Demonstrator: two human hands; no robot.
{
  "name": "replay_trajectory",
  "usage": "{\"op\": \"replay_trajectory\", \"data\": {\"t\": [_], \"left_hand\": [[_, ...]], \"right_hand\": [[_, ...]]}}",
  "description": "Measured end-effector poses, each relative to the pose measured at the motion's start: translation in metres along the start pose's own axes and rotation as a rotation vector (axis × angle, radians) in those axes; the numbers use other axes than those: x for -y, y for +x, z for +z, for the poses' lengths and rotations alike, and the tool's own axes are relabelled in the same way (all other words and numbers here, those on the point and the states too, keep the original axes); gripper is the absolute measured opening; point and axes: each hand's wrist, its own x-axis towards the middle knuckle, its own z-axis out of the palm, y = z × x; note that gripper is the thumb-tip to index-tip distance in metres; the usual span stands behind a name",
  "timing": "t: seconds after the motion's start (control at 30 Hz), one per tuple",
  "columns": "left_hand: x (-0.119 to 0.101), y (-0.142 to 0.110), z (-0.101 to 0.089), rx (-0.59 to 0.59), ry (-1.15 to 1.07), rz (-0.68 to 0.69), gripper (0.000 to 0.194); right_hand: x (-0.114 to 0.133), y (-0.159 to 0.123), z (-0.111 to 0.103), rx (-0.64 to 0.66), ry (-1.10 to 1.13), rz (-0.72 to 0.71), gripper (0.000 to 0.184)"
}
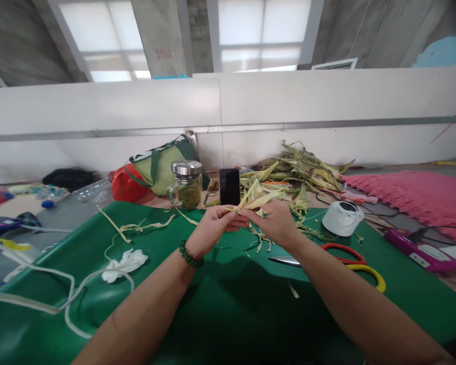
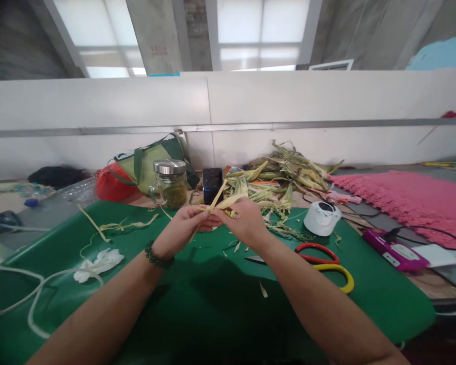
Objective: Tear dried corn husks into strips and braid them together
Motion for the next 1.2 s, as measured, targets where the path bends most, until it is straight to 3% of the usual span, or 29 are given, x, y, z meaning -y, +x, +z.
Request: {"op": "replay_trajectory", "data": {"t": [0.13, 0.23, 0.43, 0.57, 1.03, 1.2], "left_hand": [[0.0, 0.0, 0.001, -0.009, 0.03, -0.001, 0.043], [0.001, -0.001, 0.003, -0.027, 0.043, 0.028, 0.041], [0.002, -0.001, 0.003, -0.039, 0.044, 0.048, 0.035], [0.002, -0.001, 0.002, -0.022, 0.078, 0.027, 0.032], [-0.001, -0.001, 0.002, -0.021, 0.026, 0.005, 0.029], [0.002, 0.0, 0.001, -0.024, 0.016, 0.007, 0.03]], "right_hand": [[-0.003, -0.002, 0.004, -0.028, -0.135, -0.032, 0.017], [-0.001, -0.003, 0.006, -0.108, -0.18, -0.146, 0.022], [0.005, -0.005, 0.005, -0.145, -0.171, -0.35, 0.02], [0.007, -0.006, 0.003, -0.176, -0.183, -0.39, 0.02], [0.005, -0.005, 0.001, -0.077, -0.184, -0.381, 0.016], [0.004, -0.007, 0.0, -0.016, -0.265, -0.504, 0.018]]}}
